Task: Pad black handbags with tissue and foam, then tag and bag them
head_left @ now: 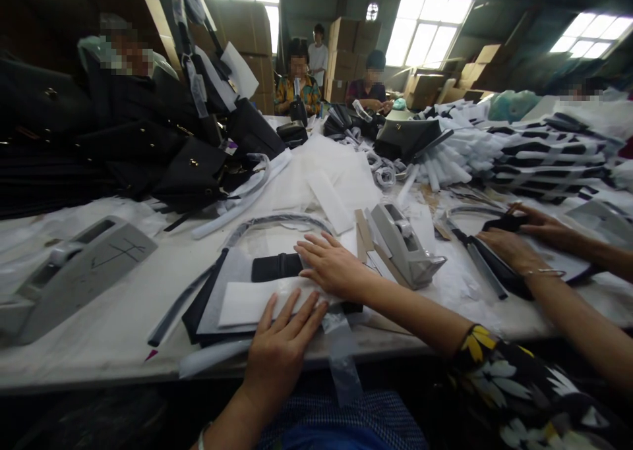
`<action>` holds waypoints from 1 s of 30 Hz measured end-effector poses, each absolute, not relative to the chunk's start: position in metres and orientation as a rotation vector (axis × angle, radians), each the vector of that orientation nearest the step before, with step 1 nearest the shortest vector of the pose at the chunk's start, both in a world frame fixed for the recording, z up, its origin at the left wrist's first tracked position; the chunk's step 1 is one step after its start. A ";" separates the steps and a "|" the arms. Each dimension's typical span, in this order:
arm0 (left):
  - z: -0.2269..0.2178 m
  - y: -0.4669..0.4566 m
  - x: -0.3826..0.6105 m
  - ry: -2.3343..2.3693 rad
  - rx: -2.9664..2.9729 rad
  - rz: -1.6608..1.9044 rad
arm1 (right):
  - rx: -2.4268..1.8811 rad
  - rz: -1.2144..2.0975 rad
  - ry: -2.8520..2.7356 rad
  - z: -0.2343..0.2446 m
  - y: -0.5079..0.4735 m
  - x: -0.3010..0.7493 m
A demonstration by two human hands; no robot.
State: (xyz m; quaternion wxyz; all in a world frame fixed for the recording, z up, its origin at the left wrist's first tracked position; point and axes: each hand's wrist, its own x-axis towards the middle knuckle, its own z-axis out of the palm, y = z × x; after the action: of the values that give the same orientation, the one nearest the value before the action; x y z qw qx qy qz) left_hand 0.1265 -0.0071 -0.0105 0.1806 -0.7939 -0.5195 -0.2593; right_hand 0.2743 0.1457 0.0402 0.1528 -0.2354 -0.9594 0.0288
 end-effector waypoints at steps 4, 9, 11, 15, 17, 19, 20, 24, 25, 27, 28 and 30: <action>-0.012 -0.006 0.127 -1.463 -2.245 -0.750 | -0.794 0.076 -2.902 0.029 0.159 0.261; -0.014 -0.005 0.127 -1.492 -2.255 -0.780 | -0.916 -0.031 -2.937 0.033 0.154 0.261; -0.014 -0.006 0.126 -1.485 -2.259 -0.785 | -0.941 -0.060 -2.968 0.037 0.156 0.259; -0.014 -0.007 0.126 -1.462 -2.249 -0.809 | -0.876 -0.090 -3.056 0.044 0.164 0.257; -0.015 -0.008 0.127 -1.475 -2.243 -0.824 | -0.772 -0.065 -3.117 0.046 0.171 0.260; -0.016 -0.008 0.127 -1.475 -2.243 -0.826 | -0.684 -0.013 -3.134 0.046 0.175 0.264; -0.016 -0.008 0.126 -1.470 -2.247 -0.817 | -0.664 0.017 -3.116 0.045 0.176 0.268; -0.017 -0.008 0.124 -1.457 -2.260 -0.809 | -0.638 0.207 -2.900 0.042 0.157 0.295; -0.017 -0.008 0.124 -1.459 -2.265 -0.816 | -0.628 0.273 -2.836 0.042 0.148 0.304; -0.017 -0.007 0.123 -1.463 -2.284 -0.824 | -0.621 0.363 -2.728 0.041 0.127 0.322; -0.017 -0.007 0.123 -1.467 -2.294 -0.826 | -0.619 0.373 -2.695 0.040 0.116 0.329; -0.017 -0.007 0.123 -1.475 -2.307 -0.829 | -0.614 0.333 -2.671 0.036 0.099 0.340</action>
State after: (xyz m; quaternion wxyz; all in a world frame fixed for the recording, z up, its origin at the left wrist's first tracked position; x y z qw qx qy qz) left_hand 0.1228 -0.0071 -0.0168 0.1396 -0.7985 -0.5104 -0.2870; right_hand 0.3398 0.0994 0.0361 0.1894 -0.2182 -0.9500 0.1185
